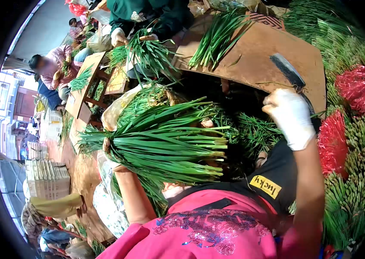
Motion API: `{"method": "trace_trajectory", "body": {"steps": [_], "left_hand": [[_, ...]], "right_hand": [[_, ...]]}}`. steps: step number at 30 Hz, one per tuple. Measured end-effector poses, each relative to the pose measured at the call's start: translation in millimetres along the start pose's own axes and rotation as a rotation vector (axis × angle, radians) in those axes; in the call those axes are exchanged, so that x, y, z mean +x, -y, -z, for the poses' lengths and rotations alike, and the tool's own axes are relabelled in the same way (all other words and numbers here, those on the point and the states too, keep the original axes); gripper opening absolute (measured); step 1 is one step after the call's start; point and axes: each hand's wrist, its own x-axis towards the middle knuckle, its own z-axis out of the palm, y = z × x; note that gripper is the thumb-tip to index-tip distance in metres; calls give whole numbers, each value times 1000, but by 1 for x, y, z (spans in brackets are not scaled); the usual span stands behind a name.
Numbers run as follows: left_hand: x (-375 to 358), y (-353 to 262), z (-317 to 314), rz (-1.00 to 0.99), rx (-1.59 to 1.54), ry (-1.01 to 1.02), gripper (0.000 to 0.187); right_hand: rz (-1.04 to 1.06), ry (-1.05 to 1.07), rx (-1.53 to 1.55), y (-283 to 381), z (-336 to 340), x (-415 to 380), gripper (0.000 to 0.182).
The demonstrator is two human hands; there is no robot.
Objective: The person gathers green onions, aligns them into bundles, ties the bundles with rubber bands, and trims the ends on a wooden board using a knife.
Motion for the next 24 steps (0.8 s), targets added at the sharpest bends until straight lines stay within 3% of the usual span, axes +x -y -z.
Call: {"method": "trace_trajectory", "body": {"steps": [2,5,6,8,9,10,12,14,16,17,18,20,21,22,24], "left_hand": [[-1,1,-6,30,19,-26,26],[0,-4,3,11,58,-45,27],[0,-4,0,72,-62,58,29],[0,-1,-12,189,-300,262,33],[0,0,-15,186,-297,277,36],[-1,1,-17,183,-295,292,39],[-3,2,-17,54,-46,144,46],[-3,2,-14,1,53,58,51],[-2,1,-7,22,5,31,53],[1,-1,-7,44,44,99,56],[2,0,-8,56,12,170,57],[0,5,-16,54,-12,236,59],[-1,5,-18,41,-3,229,60],[0,5,-16,7,48,149,61],[1,5,-6,-30,24,25,65]], "right_hand": [[92,-56,319,22,-37,10,22],[-28,143,436,69,-67,27,26],[-42,224,420,80,-75,34,26],[202,92,483,90,-109,41,21],[232,143,379,96,-118,44,14],[262,56,435,103,-120,49,10],[111,-41,868,115,-114,61,8],[-288,32,1474,118,-89,74,12],[-148,0,1245,110,-70,78,14],[74,-48,998,109,-65,76,20],[169,-12,870,108,-75,69,22],[414,-15,223,112,-83,56,21],[428,65,113,116,-86,50,23],[452,-100,146,116,-104,46,19],[484,-46,239,114,-123,53,14]]}}
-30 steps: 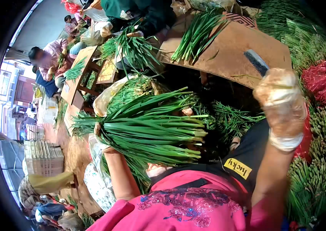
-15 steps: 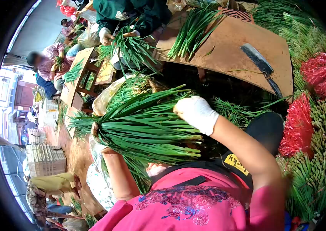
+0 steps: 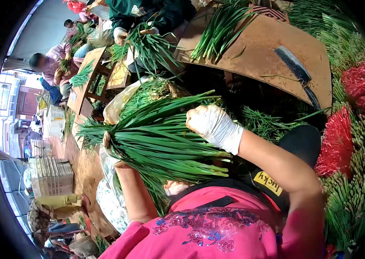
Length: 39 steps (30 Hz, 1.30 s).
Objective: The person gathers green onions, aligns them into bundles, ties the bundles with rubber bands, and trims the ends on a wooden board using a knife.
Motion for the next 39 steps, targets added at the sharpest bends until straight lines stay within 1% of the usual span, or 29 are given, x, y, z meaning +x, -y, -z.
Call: {"method": "trace_trajectory", "body": {"steps": [3,4,6,8,9,10,12,14,15,16,17,18,19,20,21,22,24,26,28,29,30,31,32,33,34,35,36,38,39], "left_hand": [[2,0,-15,8,124,-30,67],[2,1,-20,22,140,-17,68],[4,3,-23,52,147,2,68],[5,0,-15,75,131,-1,68],[8,-2,4,1,111,-54,68],[6,-1,2,-3,96,-55,67],[3,2,-6,-5,61,-56,66],[0,3,-9,-55,111,-39,66],[0,3,-9,-77,140,-57,66],[0,1,-5,-56,120,-33,65],[0,0,-2,-34,102,-10,64],[0,-2,2,-12,83,12,62],[0,-3,4,28,19,77,61],[0,-2,6,40,-17,93,58],[0,-1,9,52,-54,108,56],[1,-1,15,41,-66,141,55],[4,-4,26,15,-82,208,53],[5,-7,22,23,-43,94,48],[12,-14,57,-58,-32,-55,46],[0,-4,1,-26,107,13,45],[0,-6,11,-18,92,35,45],[2,-11,29,-10,74,60,45],[3,-12,41,-6,55,87,45],[2,-9,45,-82,-6,-24,41],[0,-10,36,13,-213,-6,39],[-2,-11,27,111,-419,-8,37],[-4,-8,32,-88,132,61,36],[-6,-13,45,-69,196,276,44],[-3,-15,44,-17,105,222,40]], "right_hand": [[-19,-251,95,12,1,19,12],[-130,-338,315,19,2,26,7],[-293,-495,811,30,14,45,8],[-454,-597,1478,36,57,56,9],[-524,-623,1528,34,86,56,11],[-594,-650,1576,29,111,51,14],[-369,-761,1736,9,138,34,19],[-510,-638,1377,-9,154,7,21],[-611,-429,1101,-5,161,1,15],[-591,-348,1097,-6,140,-9,11],[-653,-153,856,-7,124,-29,6],[-590,21,406,-6,114,-47,5],[-570,94,225,-3,96,-62,13],[-469,74,129,3,81,-70,16],[-463,83,177,10,68,-71,16],[-426,69,114,17,58,-70,8],[-420,148,112,15,29,-77,4],[-399,80,133,20,25,-76,6],[-469,20,174,20,41,-77,7],[-501,86,19,12,56,-79,6],[-564,104,-50,-4,68,-87,6],[-537,220,-217,-29,76,-105,3],[-601,311,-383,-56,80,-129,5],[-604,512,-607,-98,76,-171,4],[-733,615,-847,-131,59,-206,10],[-702,504,-654,-113,83,-171,10],[-660,399,-454,-92,101,-131,11],[-369,24,-144,-57,89,-74,20],[-315,80,-142,-36,81,-43,24]]}}
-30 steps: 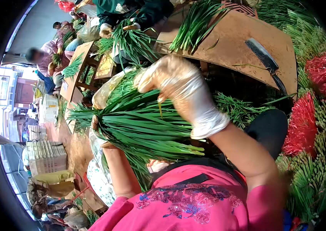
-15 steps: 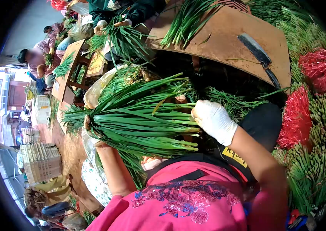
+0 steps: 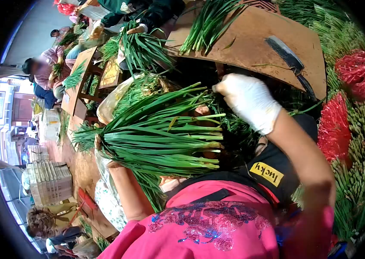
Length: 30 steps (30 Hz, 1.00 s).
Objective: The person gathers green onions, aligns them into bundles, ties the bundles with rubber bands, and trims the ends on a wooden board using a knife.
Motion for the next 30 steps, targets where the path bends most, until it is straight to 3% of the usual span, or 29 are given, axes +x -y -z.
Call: {"method": "trace_trajectory", "body": {"steps": [2,3,5,7,9,13,14,16,18,20,23,25,27,29,30], "left_hand": [[4,-4,0,13,-58,-118,41],[4,-4,0,-16,-19,-184,41],[6,-8,4,3,-2,-176,42],[7,-6,-32,58,25,-136,44],[7,-2,-57,76,29,-136,47],[5,2,-52,55,-3,-202,55],[4,3,-54,49,1,-194,54],[0,1,-29,-6,7,-245,47],[-3,5,-10,-73,-110,-136,43],[-1,1,-8,5,-153,-143,45],[0,-1,-57,46,-39,-162,45],[-2,-9,-36,89,-138,-148,44],[1,-11,-45,103,-79,-88,45],[-3,-8,-38,6,-36,-250,47],[-3,-8,-60,42,48,-225,49]], "right_hand": [[99,56,85,54,-13,33,29],[236,-42,83,68,-39,40,27],[340,165,78,95,-56,62,14],[327,143,228,105,-48,75,15],[213,-341,807,108,-30,83,13],[-8,-567,1694,70,61,71,18],[-78,-595,1645,51,79,56,14],[-162,-363,1559,-8,82,22,14],[-78,220,843,-61,30,0,19],[-116,574,52,-74,-8,-19,22],[-475,805,-236,-65,-22,-30,30],[-225,545,-224,-67,-44,-23,29],[-248,255,22,-52,-58,-7,25],[-86,89,182,-37,-79,5,20],[-237,205,280,-16,-73,18,22]]}}
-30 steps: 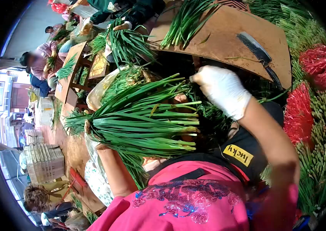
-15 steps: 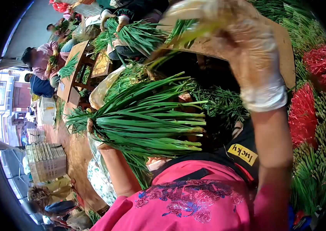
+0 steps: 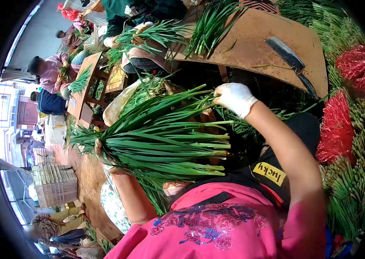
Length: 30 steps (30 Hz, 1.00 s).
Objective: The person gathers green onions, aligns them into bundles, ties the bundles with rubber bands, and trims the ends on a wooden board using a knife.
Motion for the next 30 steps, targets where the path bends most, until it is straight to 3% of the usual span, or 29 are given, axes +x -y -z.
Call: {"method": "trace_trajectory", "body": {"steps": [1,3,4,8,9,11,13,15,17,19,21,24,25,28,29,30], "left_hand": [[-1,-1,0,-17,10,-12,49],[-3,-2,2,-50,33,-38,49],[-4,-1,2,-70,15,-43,49],[-12,1,-15,-35,-105,-50,40],[-9,-3,-12,36,-56,28,40],[-10,-5,-17,123,-96,120,41],[-8,-2,-16,68,-119,34,41],[-10,-3,-6,-26,-69,-26,40],[-10,-2,-14,32,-116,-16,40],[-10,1,-21,8,-98,-32,42],[-8,1,-23,-10,-82,-27,43],[-8,-2,-18,35,-45,65,46],[-9,-2,-18,30,-44,56,46],[-11,-1,-14,-10,-42,-13,46],[-11,-4,-12,1,-42,-8,47],[-11,-6,-12,-4,-35,53,48]], "right_hand": [[-157,110,104,20,1,4,25],[-102,266,203,17,-25,16,28],[-95,212,247,19,-25,11,25],[-129,126,-470,-68,-27,-9,10],[-215,441,-612,-105,-32,-17,10],[-207,165,-483,-80,-11,-30,9],[-41,-68,-81,-19,16,-40,9],[250,-284,88,29,19,-45,12],[348,-262,-14,68,15,-45,13],[363,-80,-116,77,9,-37,12],[350,-144,-72,73,2,-29,10],[68,-122,744,97,34,-32,12],[89,-171,937,101,48,-31,9],[155,-351,1159,93,112,-43,12],[176,-205,1151,69,126,-47,14],[130,-55,764,35,116,-34,16]]}}
